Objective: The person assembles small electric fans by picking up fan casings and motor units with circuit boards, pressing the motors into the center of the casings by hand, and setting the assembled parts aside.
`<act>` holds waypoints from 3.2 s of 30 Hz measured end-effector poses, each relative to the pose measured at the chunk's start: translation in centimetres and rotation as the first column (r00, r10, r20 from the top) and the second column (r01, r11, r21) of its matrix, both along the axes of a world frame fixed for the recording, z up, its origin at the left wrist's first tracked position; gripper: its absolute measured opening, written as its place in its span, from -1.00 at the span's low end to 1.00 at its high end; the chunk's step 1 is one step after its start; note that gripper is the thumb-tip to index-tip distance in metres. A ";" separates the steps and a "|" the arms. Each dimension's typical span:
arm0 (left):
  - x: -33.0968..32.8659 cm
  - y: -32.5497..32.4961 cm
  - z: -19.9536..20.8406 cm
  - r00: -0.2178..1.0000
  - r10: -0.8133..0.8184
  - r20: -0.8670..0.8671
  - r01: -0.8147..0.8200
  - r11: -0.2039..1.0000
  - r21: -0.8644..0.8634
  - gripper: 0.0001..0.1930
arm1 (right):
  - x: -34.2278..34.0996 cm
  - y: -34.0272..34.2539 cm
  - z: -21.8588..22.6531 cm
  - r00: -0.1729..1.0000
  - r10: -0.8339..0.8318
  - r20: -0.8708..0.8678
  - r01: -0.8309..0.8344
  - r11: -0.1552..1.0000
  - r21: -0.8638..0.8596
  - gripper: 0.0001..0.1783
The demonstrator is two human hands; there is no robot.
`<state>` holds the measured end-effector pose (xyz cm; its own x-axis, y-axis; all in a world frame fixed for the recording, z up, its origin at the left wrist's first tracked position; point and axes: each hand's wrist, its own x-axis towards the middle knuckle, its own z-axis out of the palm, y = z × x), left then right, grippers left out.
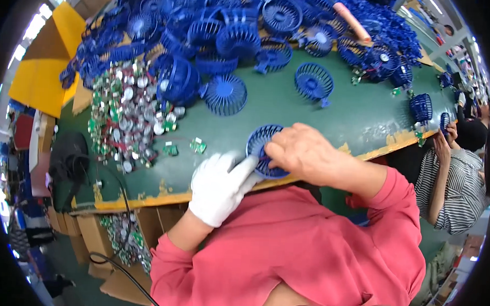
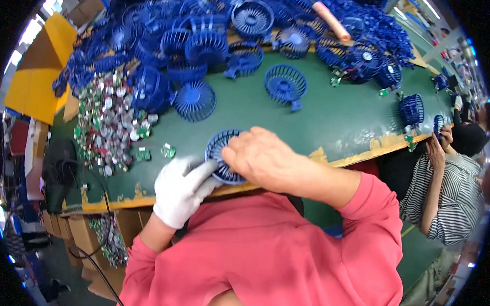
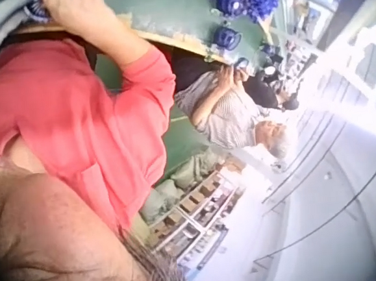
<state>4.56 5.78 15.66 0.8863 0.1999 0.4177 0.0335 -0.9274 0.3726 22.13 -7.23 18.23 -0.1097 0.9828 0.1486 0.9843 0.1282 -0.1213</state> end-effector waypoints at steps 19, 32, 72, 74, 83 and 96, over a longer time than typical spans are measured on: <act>-0.2 -0.2 -1.1 0.998 0.007 0.061 -0.006 0.999 -0.032 -0.65 | -0.2 1.0 1.0 0.994 0.107 -0.033 -0.111 0.981 -0.161 -0.88; -0.2 -0.4 -1.2 0.998 0.015 0.063 -0.009 0.996 -0.086 -0.64 | -0.5 1.5 0.0 0.998 0.031 -0.049 -0.036 0.995 -0.097 -0.90; -4.1 11.5 -1.1 0.840 0.537 0.082 -0.542 0.837 0.068 -0.92 | 8.5 -5.1 -4.4 0.719 -0.578 -0.387 0.635 0.772 0.028 -0.87; -4.2 11.7 -0.3 0.817 0.492 0.302 -0.501 0.864 -0.054 -0.92 | 8.2 -4.5 -4.2 0.607 -0.503 -0.615 0.688 0.721 0.089 -0.75; -2.9 9.3 -0.1 0.845 0.535 -0.012 -0.332 0.507 -0.796 -0.92 | 9.4 -5.3 -5.4 0.485 -0.639 -0.597 0.743 0.661 -0.104 -0.75; -1.2 6.1 2.6 0.851 0.270 0.450 0.128 0.725 -0.677 -0.87 | 6.1 -0.6 1.7 0.772 -0.147 -0.618 0.312 0.935 0.167 -0.86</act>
<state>3.34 11.93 18.31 0.5677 0.6488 0.5067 -0.2795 -0.4271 0.8599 28.21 -7.82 19.93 0.3040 0.8875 0.3462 0.7326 0.0144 -0.6805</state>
